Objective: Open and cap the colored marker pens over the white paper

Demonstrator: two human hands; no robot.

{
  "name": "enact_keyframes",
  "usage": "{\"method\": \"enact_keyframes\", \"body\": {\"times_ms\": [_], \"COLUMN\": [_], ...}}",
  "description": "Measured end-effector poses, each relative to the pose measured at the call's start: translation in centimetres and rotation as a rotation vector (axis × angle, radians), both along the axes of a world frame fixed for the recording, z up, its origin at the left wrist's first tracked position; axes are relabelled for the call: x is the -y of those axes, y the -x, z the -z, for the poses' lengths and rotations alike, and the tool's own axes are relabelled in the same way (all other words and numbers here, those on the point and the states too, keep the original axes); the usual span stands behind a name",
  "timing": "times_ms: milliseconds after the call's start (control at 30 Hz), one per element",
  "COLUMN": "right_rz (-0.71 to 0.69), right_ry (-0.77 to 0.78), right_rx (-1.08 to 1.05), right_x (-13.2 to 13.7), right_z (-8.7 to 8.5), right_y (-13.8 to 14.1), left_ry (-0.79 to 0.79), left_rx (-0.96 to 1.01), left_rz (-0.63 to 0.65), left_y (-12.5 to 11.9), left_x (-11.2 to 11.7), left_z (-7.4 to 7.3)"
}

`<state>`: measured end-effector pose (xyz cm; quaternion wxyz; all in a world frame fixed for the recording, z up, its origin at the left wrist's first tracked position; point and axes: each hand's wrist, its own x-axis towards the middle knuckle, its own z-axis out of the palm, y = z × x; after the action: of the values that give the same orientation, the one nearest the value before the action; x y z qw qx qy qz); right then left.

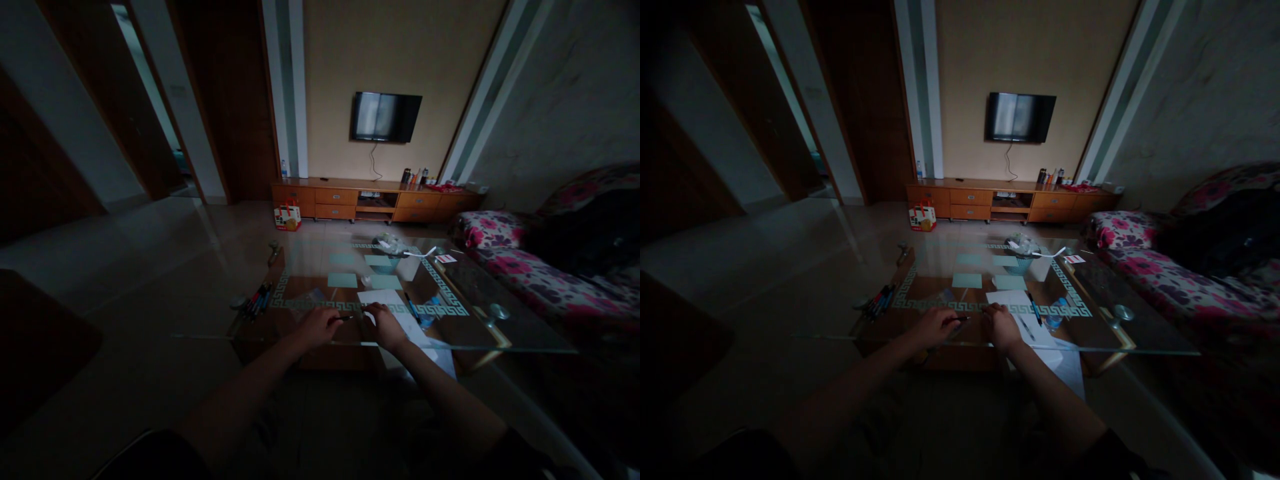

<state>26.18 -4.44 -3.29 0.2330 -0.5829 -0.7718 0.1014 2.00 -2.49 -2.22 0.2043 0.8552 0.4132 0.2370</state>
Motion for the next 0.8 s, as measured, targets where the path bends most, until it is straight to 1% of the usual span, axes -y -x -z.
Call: {"method": "enact_keyframes", "body": {"times_ms": [367, 467, 600, 667, 800], "right_rz": [0.074, 0.047, 0.033, 0.039, 0.056], "right_ry": [0.031, 0.089, 0.215, 0.256, 0.277], "right_rx": [-0.43, -0.604, -0.824, -0.866, -0.875], "right_x": [-1.1, -1.3, -1.4, -1.2, -1.0], "right_z": [0.8, 1.0, 1.0, 0.9, 0.6], "right_y": [-0.2, 0.1, 0.7, 0.9, 1.1], "left_ry": [0.004, 0.005, 0.001, -0.003, -0.001], "left_rx": [0.004, -0.01, 0.002, 0.011, 0.02], "left_rz": [0.003, -0.007, 0.0, 0.0, -0.008], "left_y": [0.3, 0.3, 0.2, 0.2, 0.1], "left_x": [-0.1, -0.1, -0.1, -0.1, -0.1], "left_z": [0.2, 0.3, 0.4, 0.4, 0.4]}}
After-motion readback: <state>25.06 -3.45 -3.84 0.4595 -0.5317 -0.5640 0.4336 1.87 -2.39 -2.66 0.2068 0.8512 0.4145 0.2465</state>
